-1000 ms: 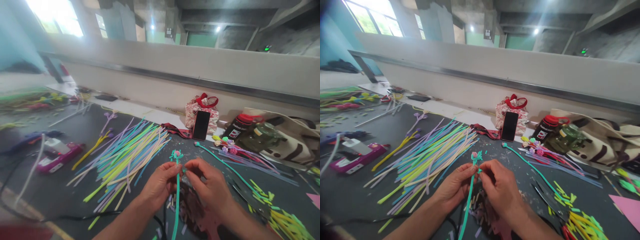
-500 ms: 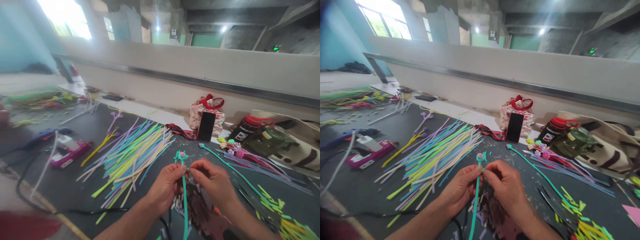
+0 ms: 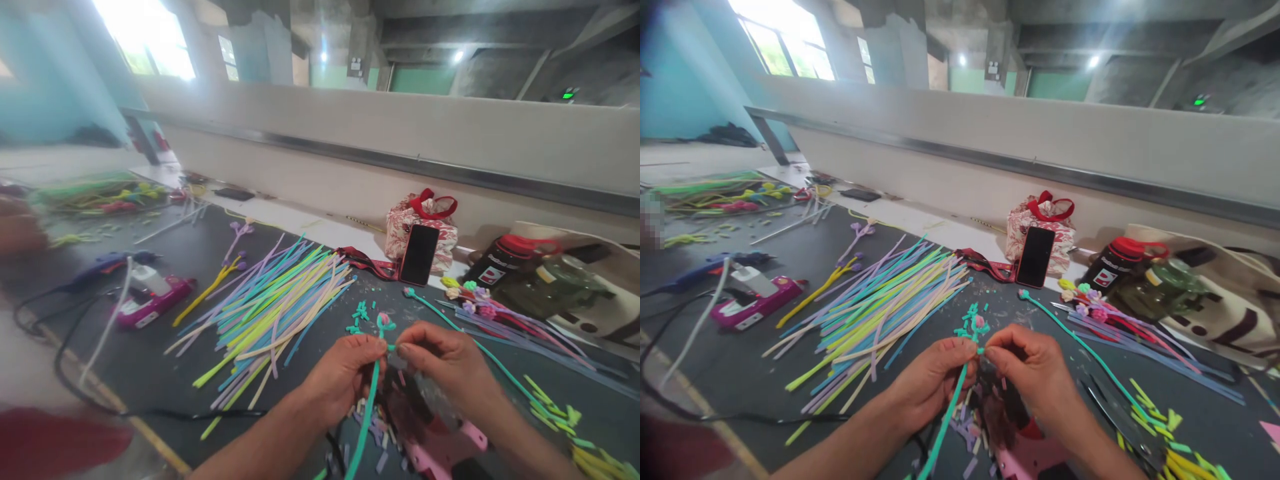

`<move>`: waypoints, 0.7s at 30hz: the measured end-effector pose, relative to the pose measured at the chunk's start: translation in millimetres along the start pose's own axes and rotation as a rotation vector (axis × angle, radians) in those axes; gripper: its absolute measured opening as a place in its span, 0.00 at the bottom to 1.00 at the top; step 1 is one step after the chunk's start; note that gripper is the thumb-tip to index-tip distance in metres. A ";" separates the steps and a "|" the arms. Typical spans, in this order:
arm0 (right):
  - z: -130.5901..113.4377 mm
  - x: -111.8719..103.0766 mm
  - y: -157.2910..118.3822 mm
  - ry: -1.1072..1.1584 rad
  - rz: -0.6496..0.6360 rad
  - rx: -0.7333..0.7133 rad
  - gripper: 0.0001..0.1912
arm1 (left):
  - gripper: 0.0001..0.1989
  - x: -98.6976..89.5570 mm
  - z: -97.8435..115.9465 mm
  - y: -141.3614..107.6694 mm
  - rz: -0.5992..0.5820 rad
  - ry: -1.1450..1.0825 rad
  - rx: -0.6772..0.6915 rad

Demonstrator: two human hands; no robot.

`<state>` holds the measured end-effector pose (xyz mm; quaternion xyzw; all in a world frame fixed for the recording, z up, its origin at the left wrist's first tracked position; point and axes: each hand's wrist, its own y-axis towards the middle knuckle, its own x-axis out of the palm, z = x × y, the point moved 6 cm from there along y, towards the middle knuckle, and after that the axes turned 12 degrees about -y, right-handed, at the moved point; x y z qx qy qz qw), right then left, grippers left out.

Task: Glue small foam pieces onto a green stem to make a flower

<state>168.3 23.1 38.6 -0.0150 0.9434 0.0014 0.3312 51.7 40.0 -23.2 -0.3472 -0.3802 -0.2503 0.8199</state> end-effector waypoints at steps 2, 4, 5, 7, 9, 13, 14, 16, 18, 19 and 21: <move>-2.9 -10.9 -1.9 -0.073 0.023 -0.052 0.06 | 0.10 2.7 -0.3 -0.6 -0.043 -0.003 -0.048; -8.6 -21.7 -3.0 -0.138 0.019 -0.140 0.06 | 0.09 5.3 -1.1 -1.7 -0.085 0.007 -0.107; -11.8 -26.7 -3.2 -0.173 0.014 -0.186 0.06 | 0.08 6.2 -1.7 -2.2 -0.097 0.023 -0.134; -17.8 -33.3 -3.2 -0.230 -0.022 -0.271 0.07 | 0.07 7.1 -2.8 -3.0 -0.106 0.071 -0.171; -21.4 -35.9 -2.6 -0.256 -0.062 -0.318 0.08 | 0.07 8.1 -4.2 -3.5 -0.114 0.120 -0.187; -19.5 -32.3 -0.4 -0.252 -0.120 -0.288 0.08 | 0.07 9.4 -8.0 -4.3 -0.124 0.176 -0.203; -18.0 -30.6 0.0 -0.245 -0.132 -0.267 0.08 | 0.07 9.3 -9.1 -4.7 -0.122 0.185 -0.211; -15.6 -27.9 0.7 -0.228 -0.145 -0.234 0.08 | 0.08 9.3 -10.8 -5.6 -0.116 0.204 -0.229; -13.9 -26.7 1.3 -0.216 -0.150 -0.212 0.09 | 0.08 9.4 -11.5 -6.5 -0.109 0.229 -0.246; -13.2 -26.4 1.6 -0.213 -0.155 -0.204 0.09 | 0.07 9.5 -11.5 -6.9 -0.104 0.241 -0.253; -12.3 -25.7 2.2 -0.215 -0.173 -0.194 0.09 | 0.07 10.1 -11.2 -7.3 -0.101 0.262 -0.262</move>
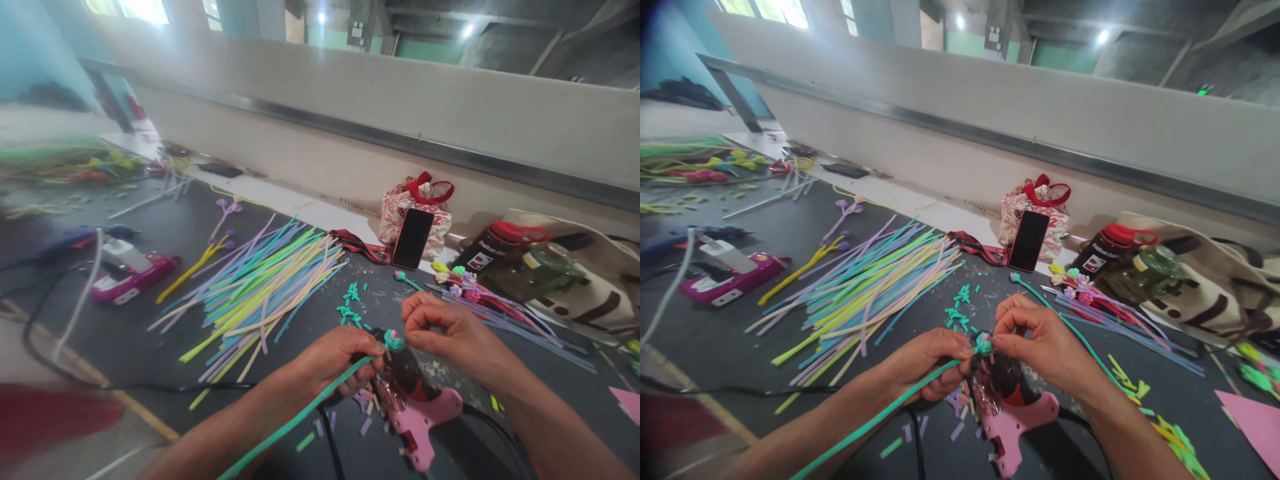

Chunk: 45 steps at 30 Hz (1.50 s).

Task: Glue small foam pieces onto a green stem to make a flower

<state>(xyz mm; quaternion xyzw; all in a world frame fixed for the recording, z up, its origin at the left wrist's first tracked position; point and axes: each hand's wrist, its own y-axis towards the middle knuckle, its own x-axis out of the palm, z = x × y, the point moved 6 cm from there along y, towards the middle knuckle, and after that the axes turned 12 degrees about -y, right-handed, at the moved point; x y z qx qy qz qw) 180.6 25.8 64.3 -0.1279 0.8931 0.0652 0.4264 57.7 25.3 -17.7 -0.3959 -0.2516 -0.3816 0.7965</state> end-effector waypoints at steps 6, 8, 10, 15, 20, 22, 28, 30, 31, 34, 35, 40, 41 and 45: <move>-1.0 -0.1 2.2 -0.013 -0.039 -0.018 0.09 | 0.06 -0.9 -1.0 1.0 -0.004 0.040 -0.031; -1.6 0.9 3.0 -0.017 -0.059 -0.017 0.09 | 0.06 -1.5 -1.6 1.2 -0.004 0.045 -0.037; -2.3 1.9 3.7 -0.016 -0.073 -0.016 0.09 | 0.07 -1.4 -2.1 1.1 -0.005 0.058 -0.041; -2.8 4.5 4.6 0.018 -0.099 -0.006 0.10 | 0.07 -0.3 -2.0 0.3 0.009 0.080 -0.014; -2.5 4.4 4.3 0.048 -0.114 -0.005 0.10 | 0.08 -0.7 -2.1 0.4 0.012 0.096 0.024; -2.4 3.9 3.4 0.070 -0.111 0.002 0.11 | 0.08 -1.7 -1.8 0.4 0.016 0.113 0.037; -2.9 5.5 0.6 0.077 -0.109 0.023 0.10 | 0.08 -2.3 -2.0 0.6 0.018 0.159 0.017; -2.6 6.9 0.9 0.069 -0.112 0.031 0.10 | 0.08 -2.4 -2.3 0.6 0.021 0.167 0.004; -2.3 7.5 1.2 0.064 -0.115 0.034 0.10 | 0.08 -2.3 -2.1 0.6 0.019 0.166 0.006; -1.9 9.3 2.2 0.053 -0.129 0.040 0.11 | 0.07 -1.7 -1.4 0.6 0.004 0.172 0.017; -1.8 9.6 2.5 0.050 -0.134 0.041 0.11 | 0.07 -1.6 -1.2 0.7 0.000 0.171 0.022; -2.4 9.5 3.0 0.040 -0.136 0.039 0.11 | 0.07 -2.6 -1.8 1.6 -0.004 0.163 0.018; -2.4 9.4 2.9 0.039 -0.133 0.040 0.11 | 0.07 -2.8 -2.0 1.8 -0.008 0.161 0.017; -1.9 10.2 2.3 0.037 -0.128 0.039 0.11 | 0.06 -3.0 -1.9 2.1 -0.012 0.146 0.017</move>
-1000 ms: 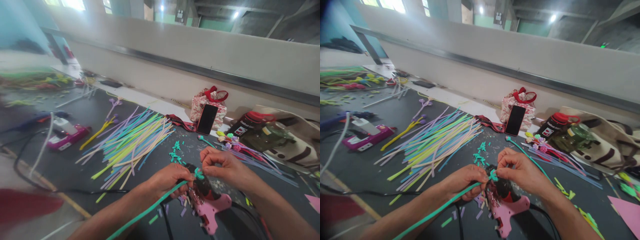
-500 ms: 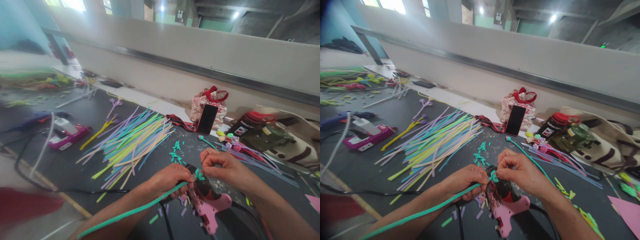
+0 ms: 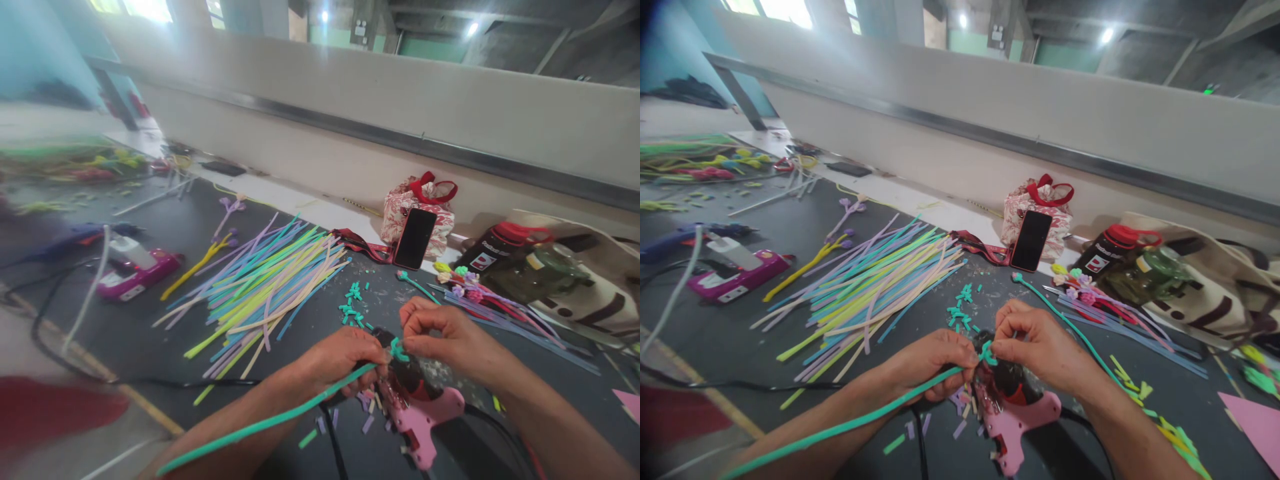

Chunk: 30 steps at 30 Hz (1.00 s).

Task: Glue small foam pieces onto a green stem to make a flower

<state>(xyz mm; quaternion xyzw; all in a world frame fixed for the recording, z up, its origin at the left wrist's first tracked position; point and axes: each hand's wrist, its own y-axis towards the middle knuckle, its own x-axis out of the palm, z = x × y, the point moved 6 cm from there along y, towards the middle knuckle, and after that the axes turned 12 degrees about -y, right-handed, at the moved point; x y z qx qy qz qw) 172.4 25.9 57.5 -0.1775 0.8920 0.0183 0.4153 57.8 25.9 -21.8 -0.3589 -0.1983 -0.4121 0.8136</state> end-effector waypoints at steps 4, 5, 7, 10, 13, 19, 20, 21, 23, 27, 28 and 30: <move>1.3 1.5 0.3 -0.008 0.002 -0.002 0.11 | 0.06 -0.3 -0.5 -0.1 0.015 -0.014 -0.013; 1.5 1.6 0.4 -0.011 0.007 -0.001 0.11 | 0.06 -0.4 -0.6 -0.1 0.017 -0.021 -0.012; 2.0 1.7 0.5 -0.016 0.018 0.001 0.11 | 0.06 -0.8 -0.5 -0.2 0.016 -0.029 -0.007; 2.0 1.8 0.3 -0.020 0.038 0.000 0.12 | 0.07 -1.4 0.1 -0.5 0.021 -0.026 -0.006; 1.5 1.5 0.1 -0.025 0.063 -0.007 0.12 | 0.07 -1.4 1.0 -1.0 0.033 -0.020 -0.012; 1.8 1.2 -0.7 -0.038 0.101 -0.001 0.10 | 0.06 0.1 2.2 -1.7 0.030 -0.042 -0.006; 1.9 1.4 -0.4 -0.044 0.106 -0.001 0.11 | 0.06 0.3 2.3 -1.7 0.027 -0.044 -0.004; 1.7 1.6 0.0 -0.049 0.110 -0.005 0.11 | 0.06 0.3 2.4 -1.6 0.023 -0.044 -0.001; 1.6 1.6 1.0 -0.051 0.122 -0.010 0.11 | 0.06 0.3 2.6 -1.2 0.016 -0.046 0.009; 1.0 -1.5 1.1 -0.040 0.124 -0.025 0.11 | 0.06 -1.2 3.4 -0.7 0.006 -0.069 0.026; 0.9 -3.3 0.4 -0.039 0.126 -0.032 0.11 | 0.07 -1.1 4.0 -0.9 -0.002 -0.083 0.033; 1.0 -9.4 -2.4 -0.026 0.162 -0.048 0.11 | 0.07 0.4 5.8 -2.0 -0.032 -0.125 0.057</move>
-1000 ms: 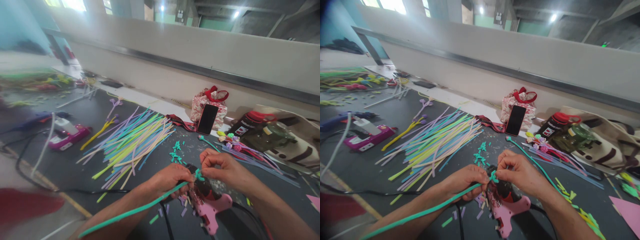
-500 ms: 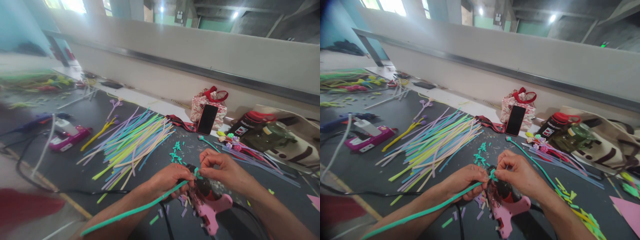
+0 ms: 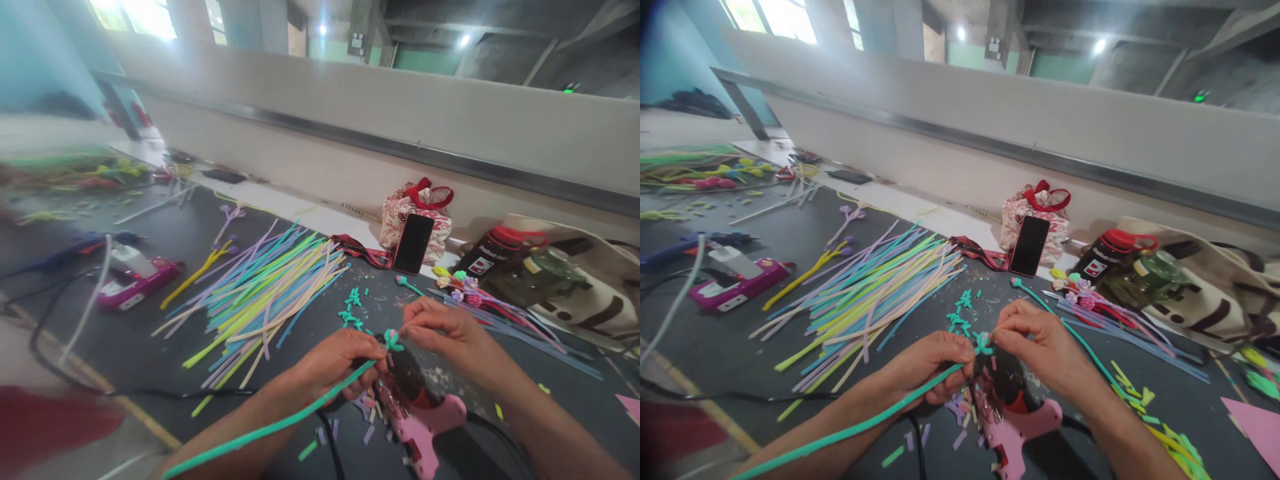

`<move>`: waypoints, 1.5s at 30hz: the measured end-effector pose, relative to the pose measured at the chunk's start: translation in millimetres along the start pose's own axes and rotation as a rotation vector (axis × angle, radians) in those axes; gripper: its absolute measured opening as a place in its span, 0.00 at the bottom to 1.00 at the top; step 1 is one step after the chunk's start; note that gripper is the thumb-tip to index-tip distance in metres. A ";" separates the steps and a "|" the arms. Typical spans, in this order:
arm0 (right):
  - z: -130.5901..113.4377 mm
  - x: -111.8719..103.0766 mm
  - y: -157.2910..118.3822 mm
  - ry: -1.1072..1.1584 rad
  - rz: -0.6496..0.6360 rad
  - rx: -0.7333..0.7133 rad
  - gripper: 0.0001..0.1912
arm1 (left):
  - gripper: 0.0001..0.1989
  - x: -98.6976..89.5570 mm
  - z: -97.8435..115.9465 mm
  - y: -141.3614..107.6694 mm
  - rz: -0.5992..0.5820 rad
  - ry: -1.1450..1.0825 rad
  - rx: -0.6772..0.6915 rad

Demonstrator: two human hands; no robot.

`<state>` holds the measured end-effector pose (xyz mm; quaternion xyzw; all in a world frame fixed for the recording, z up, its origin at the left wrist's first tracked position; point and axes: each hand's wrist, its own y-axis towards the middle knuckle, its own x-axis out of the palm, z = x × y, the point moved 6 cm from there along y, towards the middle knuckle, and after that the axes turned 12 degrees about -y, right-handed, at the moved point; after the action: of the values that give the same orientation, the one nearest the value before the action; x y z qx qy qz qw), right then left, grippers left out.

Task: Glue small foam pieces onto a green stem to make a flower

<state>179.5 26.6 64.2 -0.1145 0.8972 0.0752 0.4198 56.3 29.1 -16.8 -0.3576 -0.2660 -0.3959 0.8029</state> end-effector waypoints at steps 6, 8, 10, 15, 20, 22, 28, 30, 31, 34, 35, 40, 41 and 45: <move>3.3 -21.3 -9.8 0.047 0.236 0.020 0.10 | 0.12 5.5 7.6 -6.5 0.013 -0.048 0.158; 3.7 -21.5 -12.5 0.047 0.255 0.034 0.09 | 0.13 6.5 9.3 -8.5 0.035 -0.002 0.195; 3.1 -19.3 -14.6 0.041 0.253 0.031 0.09 | 0.15 7.8 11.7 -9.8 0.045 0.038 0.232; -0.6 -12.4 -18.4 -0.006 0.236 0.001 0.08 | 0.15 9.9 14.5 -10.1 0.062 0.105 0.271; -7.0 -11.1 -19.2 0.006 0.219 -0.007 0.07 | 0.13 9.9 14.5 -11.3 0.071 0.161 0.276; -7.6 -10.8 -19.6 0.018 0.211 0.012 0.06 | 0.13 10.0 14.7 -12.3 0.069 0.174 0.270; -1.0 4.4 -20.9 0.166 0.104 0.128 0.14 | 0.13 6.9 11.4 -10.9 0.037 0.088 0.212; -2.0 7.8 -20.3 0.228 0.107 0.116 0.17 | 0.12 6.5 9.1 -9.2 -0.011 0.034 0.188; -2.8 9.2 -19.8 0.258 0.101 0.110 0.20 | 0.12 6.7 7.9 -8.4 -0.038 0.004 0.175; -7.4 12.9 -18.0 0.327 0.036 0.066 0.30 | 0.13 8.2 2.6 -6.3 -0.113 -0.079 0.097; -9.0 13.6 -17.6 0.349 0.012 0.045 0.32 | 0.14 9.1 0.6 -5.8 -0.136 -0.092 0.066; -10.7 16.4 -15.7 0.396 -0.032 -0.022 0.28 | 0.13 12.0 -4.8 -4.5 -0.198 -0.110 0.004; -10.7 17.0 -15.0 0.396 -0.027 -0.029 0.26 | 0.13 11.8 -5.4 -4.3 -0.194 -0.112 0.001; -11.0 18.2 -11.7 0.427 0.016 -0.049 0.20 | 0.12 12.0 -5.9 -4.0 -0.198 -0.122 0.008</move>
<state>163.2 10.2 56.7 -0.1306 0.9646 0.0743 0.2166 60.4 17.4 -10.4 -0.3500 -0.3499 -0.4496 0.7435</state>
